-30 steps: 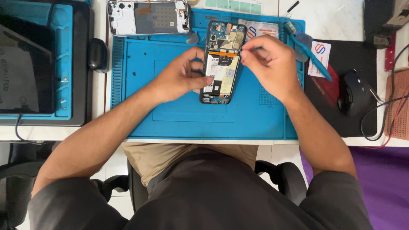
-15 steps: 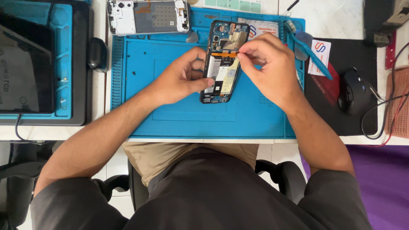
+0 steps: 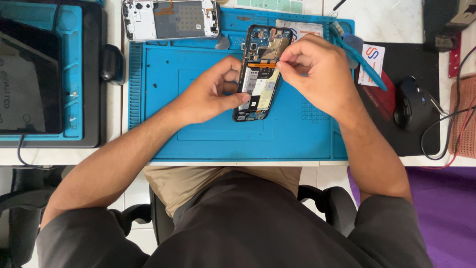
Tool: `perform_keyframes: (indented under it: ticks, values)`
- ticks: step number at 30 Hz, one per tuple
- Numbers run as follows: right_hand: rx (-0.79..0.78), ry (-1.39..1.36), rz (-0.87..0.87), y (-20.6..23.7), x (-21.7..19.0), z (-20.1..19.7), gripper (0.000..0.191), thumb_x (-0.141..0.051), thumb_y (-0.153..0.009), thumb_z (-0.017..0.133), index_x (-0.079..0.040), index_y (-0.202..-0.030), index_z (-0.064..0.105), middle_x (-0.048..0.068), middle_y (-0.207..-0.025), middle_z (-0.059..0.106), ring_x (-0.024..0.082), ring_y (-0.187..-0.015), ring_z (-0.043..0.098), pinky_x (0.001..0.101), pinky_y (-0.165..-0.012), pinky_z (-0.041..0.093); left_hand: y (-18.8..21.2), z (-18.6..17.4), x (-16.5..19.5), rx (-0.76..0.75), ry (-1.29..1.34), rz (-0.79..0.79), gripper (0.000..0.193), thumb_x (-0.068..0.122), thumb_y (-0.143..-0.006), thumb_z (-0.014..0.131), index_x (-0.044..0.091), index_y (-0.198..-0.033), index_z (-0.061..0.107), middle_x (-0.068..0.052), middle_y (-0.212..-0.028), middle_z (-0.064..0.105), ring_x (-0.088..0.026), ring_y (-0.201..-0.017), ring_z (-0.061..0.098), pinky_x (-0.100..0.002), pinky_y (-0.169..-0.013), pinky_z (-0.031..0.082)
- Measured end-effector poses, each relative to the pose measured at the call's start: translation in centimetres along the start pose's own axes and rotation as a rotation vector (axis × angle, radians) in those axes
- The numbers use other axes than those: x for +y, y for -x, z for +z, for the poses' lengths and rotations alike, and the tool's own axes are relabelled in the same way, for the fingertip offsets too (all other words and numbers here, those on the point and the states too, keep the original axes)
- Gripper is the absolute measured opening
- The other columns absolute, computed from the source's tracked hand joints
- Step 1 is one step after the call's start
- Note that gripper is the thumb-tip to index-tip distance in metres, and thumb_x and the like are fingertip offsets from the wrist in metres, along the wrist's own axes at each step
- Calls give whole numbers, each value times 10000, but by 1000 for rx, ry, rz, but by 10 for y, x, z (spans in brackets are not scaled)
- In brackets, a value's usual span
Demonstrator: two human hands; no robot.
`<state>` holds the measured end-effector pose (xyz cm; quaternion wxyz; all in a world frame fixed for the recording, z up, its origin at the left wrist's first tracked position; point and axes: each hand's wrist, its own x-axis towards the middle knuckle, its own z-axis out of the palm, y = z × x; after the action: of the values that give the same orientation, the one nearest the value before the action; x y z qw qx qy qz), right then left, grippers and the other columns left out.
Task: The person cleans the interior of a disassembled smartphone frame with a brush, then uses a metal tool to pry and disconnect internal components. They connect a USB cable and use a multimeter to test the battery terminals.
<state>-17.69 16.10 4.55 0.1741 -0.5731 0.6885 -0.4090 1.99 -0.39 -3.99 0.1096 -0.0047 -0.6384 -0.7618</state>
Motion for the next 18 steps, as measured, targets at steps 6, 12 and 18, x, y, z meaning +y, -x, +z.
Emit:
perform_keyframes:
  ticks: [6, 12, 18]
  values:
    - [-73, -243, 65, 7, 17, -3, 112, 33, -1006, 721, 21, -1067, 628, 27, -1085, 620, 109, -1042, 701, 252, -913, 596, -1, -2, -7, 27, 26, -36, 344, -57, -1015, 643, 60, -1289, 470, -75, -1253, 678, -133, -1192, 650, -318, -1024, 569]
    - [-31, -567, 177, 6, 42, 7, 136, 2, -1043, 679, 10, -1175, 647, 33, -1128, 646, 104, -1022, 654, 247, -926, 566, -2, -2, -7, 55, 40, -44, 359, -52, -1021, 633, 54, -1310, 448, -93, -1314, 664, -146, -1196, 656, -311, -1008, 574]
    - [60, -450, -35, 9, 38, 27, 139, 14, -1009, 740, 3, -1143, 703, -5, -1113, 509, 97, -1047, 595, 242, -896, 581, -5, 9, 4, 126, -20, -100, 483, 5, -999, 630, 49, -1396, 359, -103, -1247, 688, -154, -1111, 697, -301, -906, 603]
